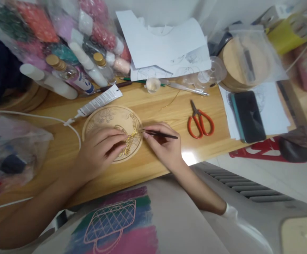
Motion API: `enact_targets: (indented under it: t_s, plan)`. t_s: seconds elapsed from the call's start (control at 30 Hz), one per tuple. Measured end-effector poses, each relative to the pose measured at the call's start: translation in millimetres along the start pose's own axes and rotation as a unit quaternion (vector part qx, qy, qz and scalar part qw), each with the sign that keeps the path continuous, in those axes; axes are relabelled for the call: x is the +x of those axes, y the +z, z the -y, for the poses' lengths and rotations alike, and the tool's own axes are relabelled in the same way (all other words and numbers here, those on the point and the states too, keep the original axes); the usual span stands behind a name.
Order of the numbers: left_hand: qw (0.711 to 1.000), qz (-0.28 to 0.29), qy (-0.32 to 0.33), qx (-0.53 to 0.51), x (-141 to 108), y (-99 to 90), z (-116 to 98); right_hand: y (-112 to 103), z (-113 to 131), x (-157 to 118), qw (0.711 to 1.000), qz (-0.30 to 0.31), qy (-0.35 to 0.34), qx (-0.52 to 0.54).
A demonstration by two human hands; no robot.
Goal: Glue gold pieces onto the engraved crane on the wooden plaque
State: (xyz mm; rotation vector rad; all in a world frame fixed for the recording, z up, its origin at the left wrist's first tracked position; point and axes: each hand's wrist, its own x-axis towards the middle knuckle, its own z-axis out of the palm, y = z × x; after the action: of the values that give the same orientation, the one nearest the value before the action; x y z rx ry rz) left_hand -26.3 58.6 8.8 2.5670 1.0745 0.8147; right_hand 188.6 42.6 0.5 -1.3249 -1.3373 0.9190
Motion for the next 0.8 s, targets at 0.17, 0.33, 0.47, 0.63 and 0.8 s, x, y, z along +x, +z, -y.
enact_targets:
  t_s: [0.17, 0.33, 0.47, 0.63, 0.8]
  plan:
    - [0.995, -0.025, -0.070, -0.064, -0.8, -1.3, -3.3, 2.8, -4.6, -1.5, 1.000, -0.005, 0.001, -0.002]
    - [0.988, -0.024, -0.112, -0.107, -1.4, -2.3, -6.2, 2.6, -3.8, -2.7, 1.000, -0.001, 0.008, -0.015]
    - [0.982, -0.030, -0.129, -0.136, -1.8, -2.3, -7.2, 1.5, -4.0, -3.3, 1.000, 0.003, 0.006, -0.008]
    - [0.994, -0.023, -0.073, -0.078, -0.9, 0.0, -4.7, 0.4, -4.2, -4.2, 0.999, 0.028, -0.010, -0.011]
    - [0.999, -0.010, 0.025, 0.017, -1.1, 1.4, -5.0, -1.0, -2.3, -4.9, 0.997, 0.045, -0.047, -0.044]
